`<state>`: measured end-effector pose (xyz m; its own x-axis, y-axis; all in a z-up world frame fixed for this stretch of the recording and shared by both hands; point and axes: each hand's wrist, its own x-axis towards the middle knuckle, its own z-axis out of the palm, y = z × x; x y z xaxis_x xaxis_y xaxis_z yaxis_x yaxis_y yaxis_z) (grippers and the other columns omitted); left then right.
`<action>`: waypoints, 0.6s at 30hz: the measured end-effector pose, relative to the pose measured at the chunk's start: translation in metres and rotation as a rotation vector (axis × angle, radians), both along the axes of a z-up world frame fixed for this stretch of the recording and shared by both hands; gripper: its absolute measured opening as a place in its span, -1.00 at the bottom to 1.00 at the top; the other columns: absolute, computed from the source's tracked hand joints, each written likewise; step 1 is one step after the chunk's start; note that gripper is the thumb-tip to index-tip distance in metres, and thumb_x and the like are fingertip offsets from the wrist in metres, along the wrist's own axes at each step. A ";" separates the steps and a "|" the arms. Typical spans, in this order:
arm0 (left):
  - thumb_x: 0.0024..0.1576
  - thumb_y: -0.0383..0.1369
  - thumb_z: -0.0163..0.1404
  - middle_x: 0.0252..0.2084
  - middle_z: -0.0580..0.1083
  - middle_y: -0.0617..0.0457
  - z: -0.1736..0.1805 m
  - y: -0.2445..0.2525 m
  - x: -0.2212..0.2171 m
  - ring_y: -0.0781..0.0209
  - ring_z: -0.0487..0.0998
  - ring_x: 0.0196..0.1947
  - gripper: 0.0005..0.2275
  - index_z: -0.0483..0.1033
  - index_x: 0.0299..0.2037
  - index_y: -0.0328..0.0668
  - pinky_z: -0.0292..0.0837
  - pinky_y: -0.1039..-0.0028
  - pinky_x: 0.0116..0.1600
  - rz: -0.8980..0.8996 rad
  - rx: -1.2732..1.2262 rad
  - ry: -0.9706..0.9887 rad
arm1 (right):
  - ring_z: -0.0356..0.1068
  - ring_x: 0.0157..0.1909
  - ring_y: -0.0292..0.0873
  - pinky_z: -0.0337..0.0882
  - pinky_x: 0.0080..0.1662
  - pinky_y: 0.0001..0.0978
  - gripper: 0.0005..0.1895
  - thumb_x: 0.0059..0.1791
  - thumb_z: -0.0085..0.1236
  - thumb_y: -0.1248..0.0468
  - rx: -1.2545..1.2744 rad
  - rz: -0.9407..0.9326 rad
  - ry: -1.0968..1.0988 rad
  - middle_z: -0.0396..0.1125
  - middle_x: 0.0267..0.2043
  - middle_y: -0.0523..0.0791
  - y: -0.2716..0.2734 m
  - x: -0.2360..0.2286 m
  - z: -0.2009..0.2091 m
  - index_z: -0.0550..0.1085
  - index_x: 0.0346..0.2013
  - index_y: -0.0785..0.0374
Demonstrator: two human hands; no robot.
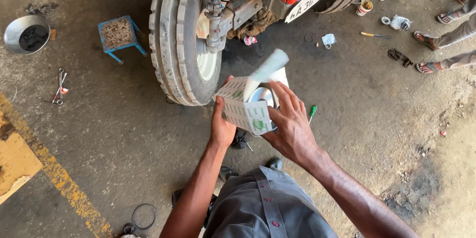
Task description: Replacing the fuel filter and cleaning housing components on a tractor engine.
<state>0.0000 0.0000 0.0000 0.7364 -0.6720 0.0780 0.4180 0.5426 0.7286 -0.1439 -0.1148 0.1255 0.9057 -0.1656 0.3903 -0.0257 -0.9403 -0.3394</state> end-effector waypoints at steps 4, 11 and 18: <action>0.19 0.19 -0.10 0.48 0.22 0.00 -0.007 0.001 0.011 0.12 0.21 0.49 -0.26 0.12 0.50 0.00 0.13 0.12 0.51 0.019 0.017 -0.090 | 0.01 0.46 0.17 0.17 0.31 0.20 -0.56 -0.25 0.50 0.15 0.104 0.020 -0.033 0.02 0.42 0.11 -0.012 0.001 -0.012 0.59 -0.16 0.26; 0.20 0.24 -0.19 0.43 0.28 0.02 -0.038 0.011 0.026 0.16 0.26 0.44 -0.27 0.15 0.47 -0.06 0.14 0.17 0.46 0.100 0.002 0.071 | 0.19 0.42 0.00 0.33 0.33 -0.04 -0.57 -0.12 0.19 0.15 0.973 -0.081 -0.245 0.16 0.41 0.06 -0.042 -0.015 -0.017 0.50 -0.02 0.31; 0.30 0.14 -0.28 0.41 0.28 0.10 -0.038 0.008 0.022 0.16 0.26 0.38 -0.37 0.16 0.46 -0.08 0.15 0.19 0.43 -0.020 -0.210 0.305 | 0.33 0.21 -0.09 0.35 0.23 -0.13 -0.30 -0.08 0.20 -0.01 1.656 0.021 -0.399 0.35 0.21 -0.01 -0.054 -0.018 -0.013 0.37 0.27 0.30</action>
